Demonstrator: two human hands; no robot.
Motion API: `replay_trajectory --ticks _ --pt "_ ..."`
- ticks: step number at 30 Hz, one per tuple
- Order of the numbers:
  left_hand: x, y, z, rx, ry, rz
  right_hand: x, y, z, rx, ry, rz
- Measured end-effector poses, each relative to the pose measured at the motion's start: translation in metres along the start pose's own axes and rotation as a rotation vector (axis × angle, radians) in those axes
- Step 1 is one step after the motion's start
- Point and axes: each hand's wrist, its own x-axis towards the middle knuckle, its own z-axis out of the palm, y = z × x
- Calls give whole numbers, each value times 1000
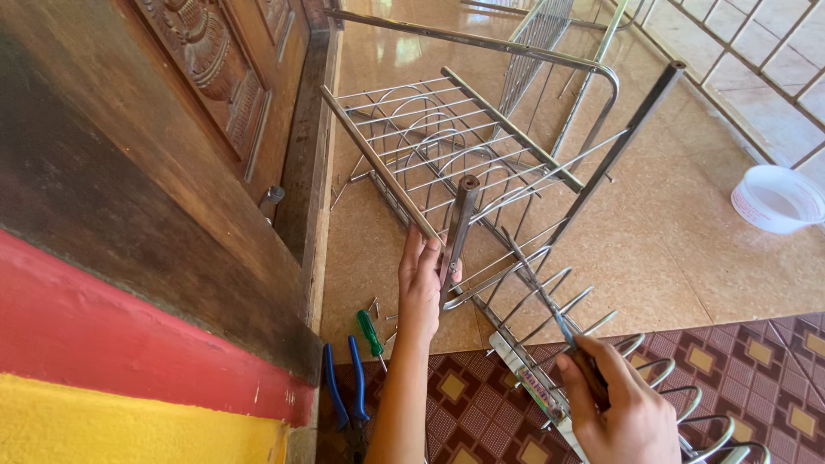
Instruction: The person assembles a metal dish rack by inserting vertical rods into the frame and securing them with a screwdriver. They adjust the rack components and tighten the connections to complete the assembly.
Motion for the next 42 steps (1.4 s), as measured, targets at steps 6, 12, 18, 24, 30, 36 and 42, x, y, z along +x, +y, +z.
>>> replay_trajectory --ticks 6,12,18,24,30,36,42 --pt "0 -4 -4 -54 17 -26 -4 10 -9 13 12 -94" --pt "-1 -1 -4 19 29 -19 46 81 2 -174 243 -406" --pt "2 -4 6 63 143 -11 90 116 23 -68 -80 -159" --pt "8 -10 2 43 161 -46 95 120 24 6 -119 -70" --pt "27 -10 -1 154 265 -136 86 117 25 -7 -146 -16" --pt "47 -1 4 30 336 -272 66 105 17 -105 -163 55" --pt "62 -12 3 -104 361 -236 48 91 1 -186 -116 37"
